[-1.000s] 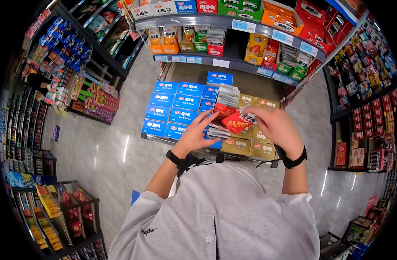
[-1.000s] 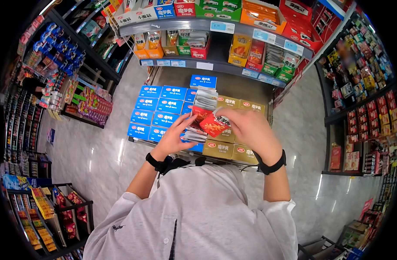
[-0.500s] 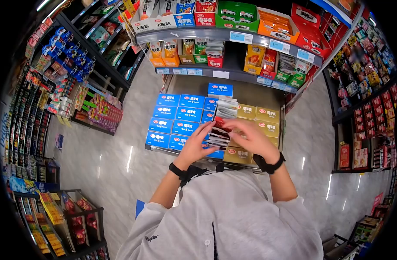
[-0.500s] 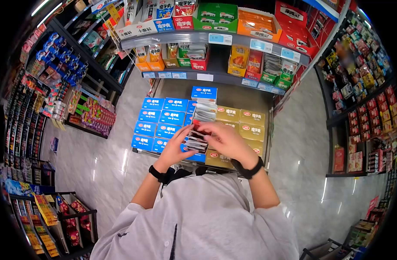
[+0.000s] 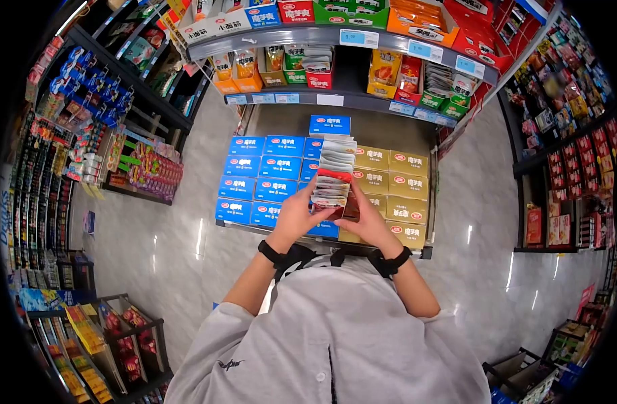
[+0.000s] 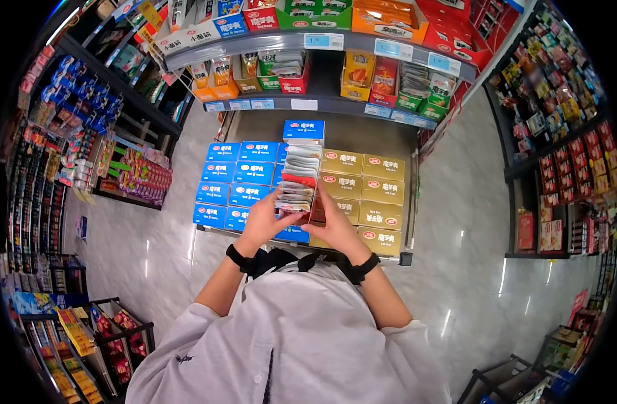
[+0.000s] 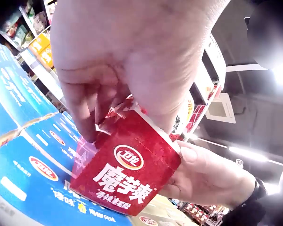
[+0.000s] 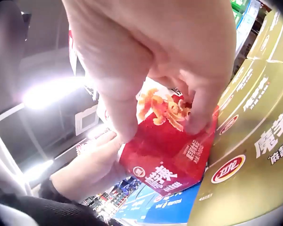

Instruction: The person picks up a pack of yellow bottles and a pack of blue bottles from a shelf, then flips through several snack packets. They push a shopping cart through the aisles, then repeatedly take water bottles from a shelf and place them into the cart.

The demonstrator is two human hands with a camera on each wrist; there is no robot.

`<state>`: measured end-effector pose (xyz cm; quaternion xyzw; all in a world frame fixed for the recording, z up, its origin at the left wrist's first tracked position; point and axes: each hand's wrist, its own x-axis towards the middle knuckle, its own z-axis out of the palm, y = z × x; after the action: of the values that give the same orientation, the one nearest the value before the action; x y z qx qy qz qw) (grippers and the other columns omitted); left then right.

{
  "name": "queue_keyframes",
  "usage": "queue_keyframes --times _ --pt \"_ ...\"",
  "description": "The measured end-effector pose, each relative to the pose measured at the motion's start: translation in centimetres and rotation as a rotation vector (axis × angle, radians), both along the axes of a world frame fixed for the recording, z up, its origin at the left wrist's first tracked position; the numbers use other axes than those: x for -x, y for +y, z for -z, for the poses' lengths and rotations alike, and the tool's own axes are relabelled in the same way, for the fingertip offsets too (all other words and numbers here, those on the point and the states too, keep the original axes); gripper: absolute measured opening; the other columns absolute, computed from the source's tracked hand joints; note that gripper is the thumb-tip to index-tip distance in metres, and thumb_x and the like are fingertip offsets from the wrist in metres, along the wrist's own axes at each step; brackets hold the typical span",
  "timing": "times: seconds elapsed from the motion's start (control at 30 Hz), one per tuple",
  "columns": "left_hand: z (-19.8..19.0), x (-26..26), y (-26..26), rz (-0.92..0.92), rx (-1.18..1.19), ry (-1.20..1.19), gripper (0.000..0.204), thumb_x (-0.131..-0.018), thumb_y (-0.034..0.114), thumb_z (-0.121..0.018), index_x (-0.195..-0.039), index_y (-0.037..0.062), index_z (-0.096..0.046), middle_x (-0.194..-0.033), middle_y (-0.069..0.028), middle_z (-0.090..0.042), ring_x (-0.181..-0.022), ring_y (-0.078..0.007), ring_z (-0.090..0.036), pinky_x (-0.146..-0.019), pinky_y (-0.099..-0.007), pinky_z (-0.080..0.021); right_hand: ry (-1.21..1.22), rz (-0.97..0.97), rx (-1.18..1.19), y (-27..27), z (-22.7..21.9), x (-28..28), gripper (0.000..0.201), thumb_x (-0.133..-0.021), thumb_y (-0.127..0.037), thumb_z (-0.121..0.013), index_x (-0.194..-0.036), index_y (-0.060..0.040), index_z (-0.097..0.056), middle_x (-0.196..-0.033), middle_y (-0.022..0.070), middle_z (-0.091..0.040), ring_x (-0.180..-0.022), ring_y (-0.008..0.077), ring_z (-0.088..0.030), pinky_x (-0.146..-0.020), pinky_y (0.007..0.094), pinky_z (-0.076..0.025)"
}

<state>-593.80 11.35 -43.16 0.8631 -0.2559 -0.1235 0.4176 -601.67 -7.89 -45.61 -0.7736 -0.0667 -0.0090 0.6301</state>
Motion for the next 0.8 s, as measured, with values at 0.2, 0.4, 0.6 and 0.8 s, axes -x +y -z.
queue_keyframes --times 0.2,0.4,0.6,0.8 --pt "0.6 0.0 0.0 -0.025 0.105 -0.096 0.081 -0.078 0.026 -0.076 -0.144 0.0027 -0.037 -0.115 -0.0224 -0.063 -0.099 -0.0370 -0.064 -0.083 -0.0393 -0.052 0.118 0.002 -0.247 0.2 1.0 -0.9 0.100 -0.079 -0.004 -0.073 -0.154 -0.0096 -0.007 -0.144 0.0175 -0.043 -0.128 0.0265 -0.050 -0.102 0.0369 -0.045" --pt "1.7 0.7 1.7 0.029 0.215 0.015 0.080 -0.079 0.024 -0.074 -0.146 0.0065 -0.035 -0.129 -0.0210 -0.055 -0.109 -0.0365 -0.060 -0.089 -0.0382 -0.050 0.108 0.092 -0.147 1.2 2.0 0.1 0.091 -0.079 -0.001 -0.072 -0.153 -0.0083 -0.018 -0.141 0.0173 -0.046 -0.126 0.0247 -0.051 -0.097 0.0358 -0.048" --pt "2.0 1.6 6.9 0.084 0.191 0.130 0.047 -0.081 0.018 -0.068 -0.126 0.0076 -0.058 -0.126 -0.0153 -0.058 -0.107 -0.0316 -0.061 -0.089 -0.0375 -0.051 0.171 0.333 -0.063 2.9 1.6 3.1 0.058 -0.083 0.002 -0.063 -0.136 -0.0061 -0.041 -0.140 0.0173 -0.046 -0.118 0.0229 -0.055 -0.083 0.0276 -0.052" --pt "3.8 2.3 16.8 -0.022 0.223 -0.008 0.019 -0.081 0.008 -0.059 -0.098 0.0086 -0.069 -0.125 -0.0114 -0.061 -0.105 -0.0288 -0.063 -0.083 -0.0359 -0.052 -0.061 0.738 -0.052 7.4 -3.2 4.4 0.010 -0.092 -0.005 -0.053 -0.101 -0.0073 -0.050 -0.120 0.0126 -0.057 -0.090 0.0151 -0.060 -0.069 0.0234 -0.048"
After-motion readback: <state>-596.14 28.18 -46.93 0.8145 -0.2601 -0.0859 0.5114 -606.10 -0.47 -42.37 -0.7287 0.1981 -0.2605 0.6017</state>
